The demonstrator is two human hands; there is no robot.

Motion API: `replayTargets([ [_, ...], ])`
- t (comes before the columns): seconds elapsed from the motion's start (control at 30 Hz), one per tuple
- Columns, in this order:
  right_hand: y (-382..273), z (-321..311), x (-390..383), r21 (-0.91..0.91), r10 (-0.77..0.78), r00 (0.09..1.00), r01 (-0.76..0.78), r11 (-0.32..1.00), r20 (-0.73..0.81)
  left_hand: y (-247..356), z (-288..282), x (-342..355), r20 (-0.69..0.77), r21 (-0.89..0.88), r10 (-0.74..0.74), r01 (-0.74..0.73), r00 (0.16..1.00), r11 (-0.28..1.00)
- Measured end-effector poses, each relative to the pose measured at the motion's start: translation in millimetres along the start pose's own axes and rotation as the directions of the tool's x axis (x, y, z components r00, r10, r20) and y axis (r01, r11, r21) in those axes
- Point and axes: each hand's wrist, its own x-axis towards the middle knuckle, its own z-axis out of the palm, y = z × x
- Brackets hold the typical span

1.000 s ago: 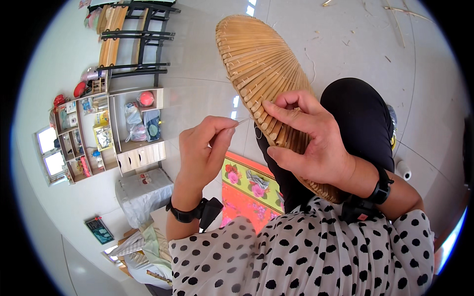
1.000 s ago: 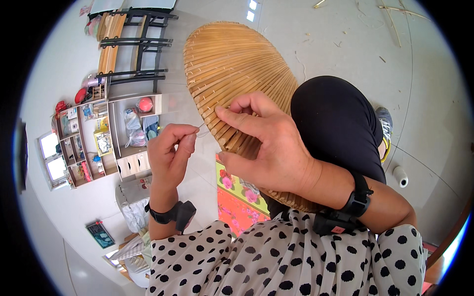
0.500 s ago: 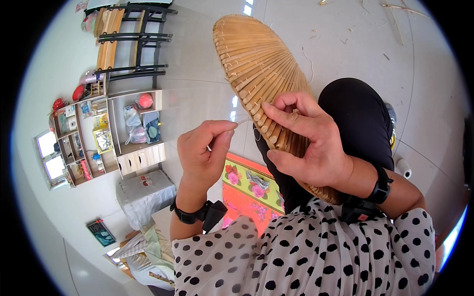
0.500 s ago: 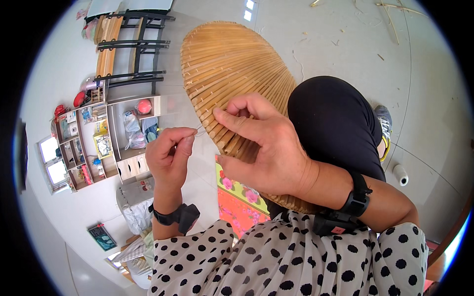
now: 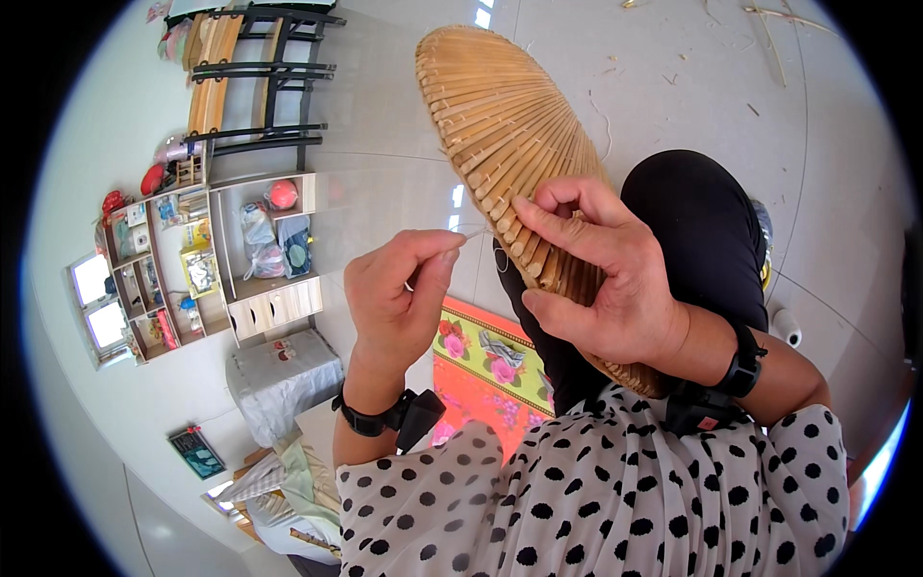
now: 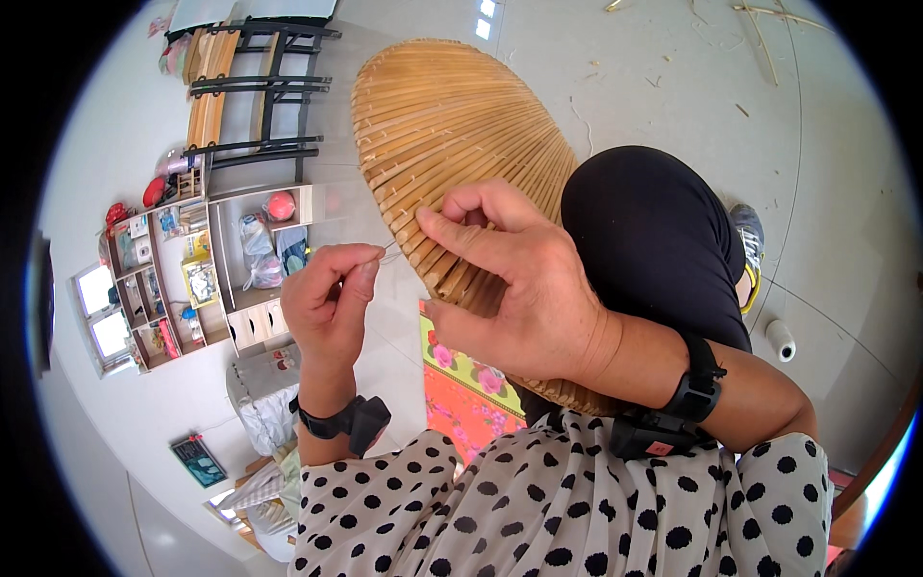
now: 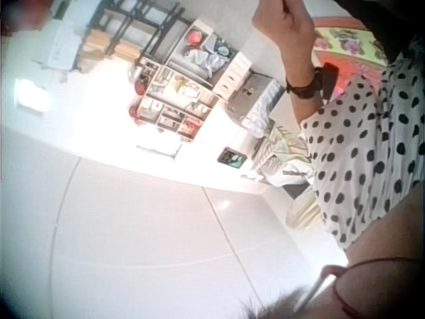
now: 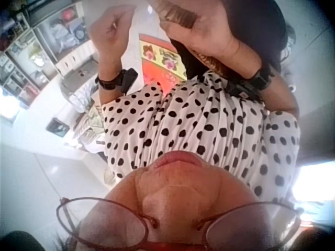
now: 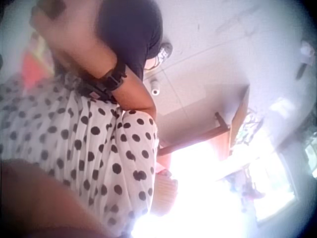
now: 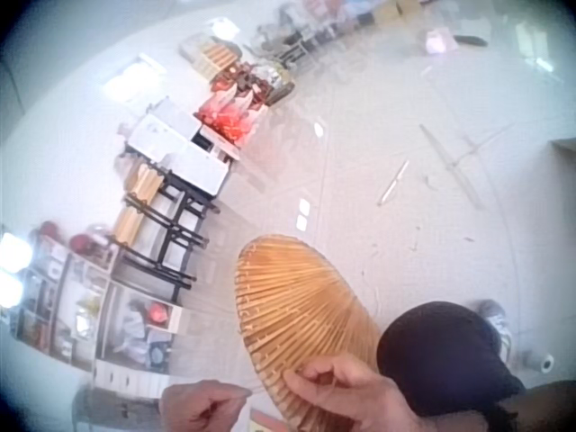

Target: The person is sewing the edge of a circular bamboo craft using a needle and thread, looping the thread around the wooden strips to secure the border.

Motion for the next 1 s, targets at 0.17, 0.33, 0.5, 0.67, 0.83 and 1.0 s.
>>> replayTargets([
  [0.17, 1, 2, -4, 0.02, 0.043, 0.996, -0.045, 0.999, 0.072, 4, 3, 4, -0.003, 0.01, 0.038, -0.038, 0.999, 0.999],
  [0.33, 4, 2, -4, 0.012, 0.047, 0.997, -0.048, 0.999, 0.064, 23, 13, 11, 0.012, 0.068, -0.014, 0.013, 1.0, 0.998],
  [0.5, -1, 2, -6, 0.017, 0.054, 0.997, -0.056, 0.998, 0.063, 32, 16, 4, -0.052, 0.019, -0.186, 0.187, 0.981, 0.982],
  [0.67, -7, -2, -7, -0.034, 0.098, 0.994, -0.096, 0.995, 0.046, 32, 22, 4, -0.064, -0.006, -0.07, 0.07, 0.995, 0.998],
  [0.83, -2, -3, -8, -0.056, 0.041, 0.998, -0.038, 0.998, 0.044, 27, 24, 6, -0.063, -0.028, -0.077, 0.076, 0.995, 0.997],
  [1.0, -1, 0, -7, -0.055, 0.027, 0.999, -0.025, 0.998, 0.031, 25, 29, 4, -0.096, -0.035, -0.072, 0.069, 0.993, 0.997],
])
